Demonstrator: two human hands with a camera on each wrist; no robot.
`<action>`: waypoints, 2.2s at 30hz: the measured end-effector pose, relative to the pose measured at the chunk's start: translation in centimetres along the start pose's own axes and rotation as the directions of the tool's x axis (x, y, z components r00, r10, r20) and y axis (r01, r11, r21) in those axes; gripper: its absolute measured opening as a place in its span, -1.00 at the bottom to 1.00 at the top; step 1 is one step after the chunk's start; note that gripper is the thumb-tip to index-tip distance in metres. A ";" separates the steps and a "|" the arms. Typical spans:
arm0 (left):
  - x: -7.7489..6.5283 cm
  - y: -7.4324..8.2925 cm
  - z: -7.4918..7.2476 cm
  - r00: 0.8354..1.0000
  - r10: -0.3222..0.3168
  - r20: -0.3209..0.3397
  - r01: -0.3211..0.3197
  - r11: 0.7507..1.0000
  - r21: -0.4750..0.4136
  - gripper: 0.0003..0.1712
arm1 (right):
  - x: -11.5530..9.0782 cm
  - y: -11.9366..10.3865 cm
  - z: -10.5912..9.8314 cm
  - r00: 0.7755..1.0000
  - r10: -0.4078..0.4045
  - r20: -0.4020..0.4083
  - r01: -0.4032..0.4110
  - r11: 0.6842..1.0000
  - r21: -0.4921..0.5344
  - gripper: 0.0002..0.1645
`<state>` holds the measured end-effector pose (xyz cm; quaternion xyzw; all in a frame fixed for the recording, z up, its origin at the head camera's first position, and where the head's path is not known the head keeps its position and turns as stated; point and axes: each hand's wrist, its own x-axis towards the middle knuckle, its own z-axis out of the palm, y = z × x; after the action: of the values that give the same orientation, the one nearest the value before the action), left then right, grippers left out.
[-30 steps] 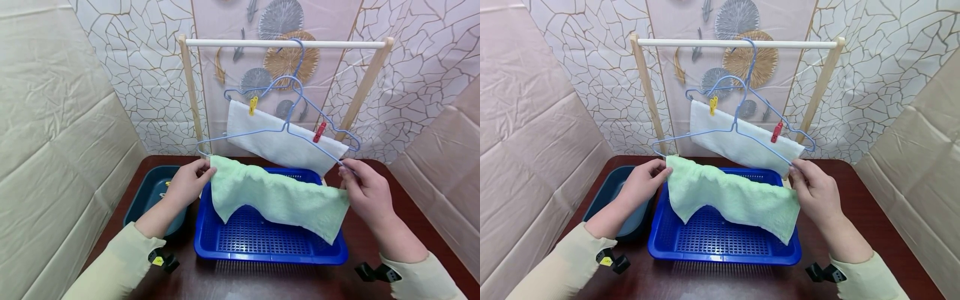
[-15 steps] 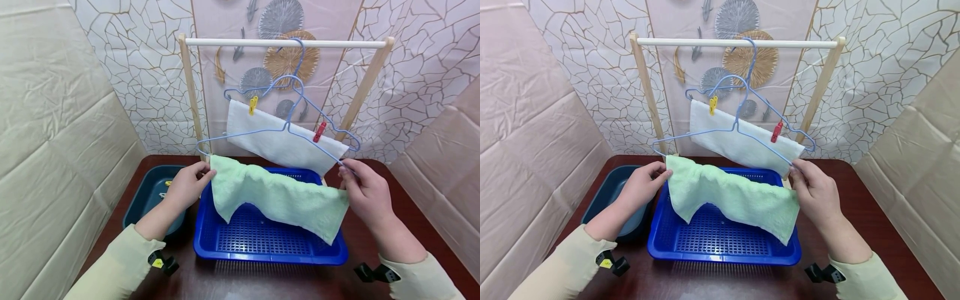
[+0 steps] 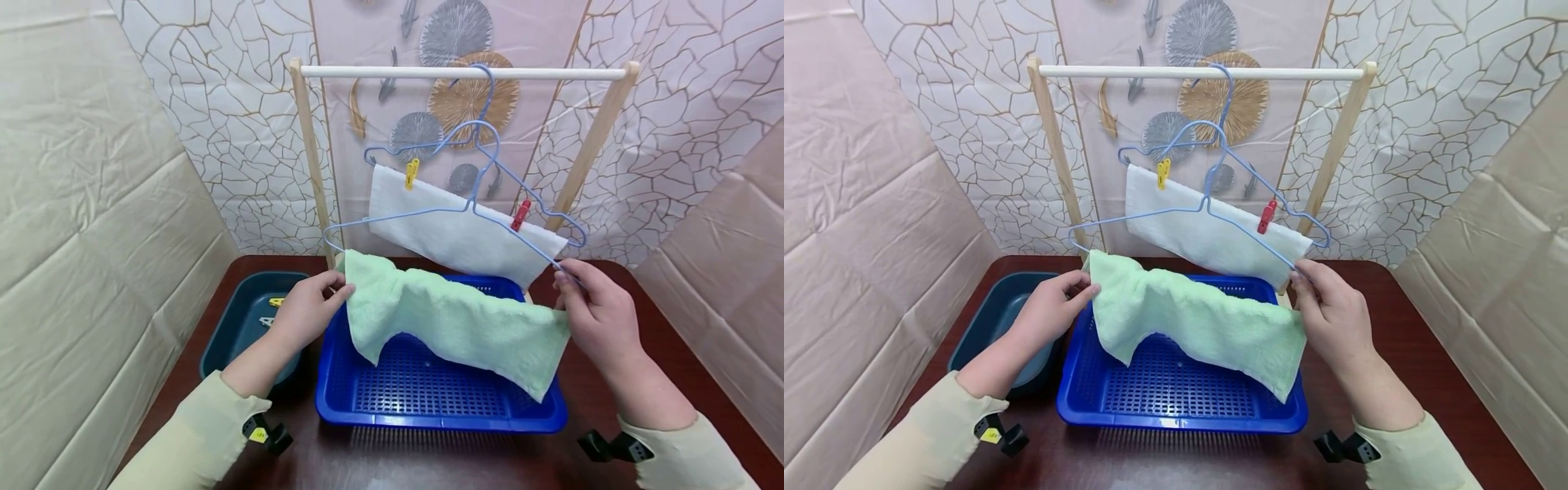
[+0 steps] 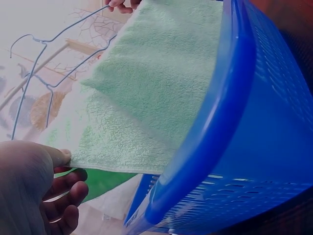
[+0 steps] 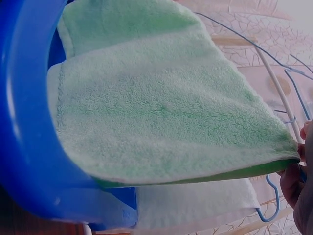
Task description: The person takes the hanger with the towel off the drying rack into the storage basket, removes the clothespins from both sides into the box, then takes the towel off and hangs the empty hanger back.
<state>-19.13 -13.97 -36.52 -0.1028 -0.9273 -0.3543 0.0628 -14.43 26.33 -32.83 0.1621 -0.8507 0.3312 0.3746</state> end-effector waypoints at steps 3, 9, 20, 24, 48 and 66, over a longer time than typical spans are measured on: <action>0.0 -0.1 0.2 1.000 0.011 -0.001 -0.011 1.000 0.005 -0.80 | 0.0 0.0 0.0 1.000 0.011 -0.001 -0.011 1.000 0.005 -0.77; 0.0 -0.2 0.4 1.000 0.026 -0.002 -0.026 0.999 0.027 -0.83 | -0.1 0.1 -0.1 1.000 0.017 -0.002 -0.017 1.000 0.002 -0.76; -0.2 -0.2 0.6 1.000 0.001 0.025 -0.002 0.999 0.053 -0.81 | -0.1 0.2 0.0 1.000 0.006 -0.005 -0.006 1.000 -0.009 -0.76; -0.2 -0.2 0.7 0.999 0.009 0.035 -0.011 0.999 0.047 -0.82 | -0.1 0.2 0.0 1.000 0.002 -0.009 -0.002 1.000 -0.005 -0.76; -0.7 -0.5 1.2 0.998 0.037 0.052 -0.040 0.997 0.061 -0.83 | 0.0 0.2 0.3 0.999 0.034 -0.026 -0.034 0.999 0.020 -0.79; -0.8 -0.4 0.9 0.999 0.021 0.048 -0.024 0.998 0.058 -0.81 | 0.1 0.0 0.5 0.999 0.044 -0.011 -0.044 0.999 0.021 -0.78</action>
<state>-18.47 -13.77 -37.62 -0.1199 -0.9374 -0.3235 0.0477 -14.74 25.98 -32.99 0.1453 -0.8484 0.3489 0.3705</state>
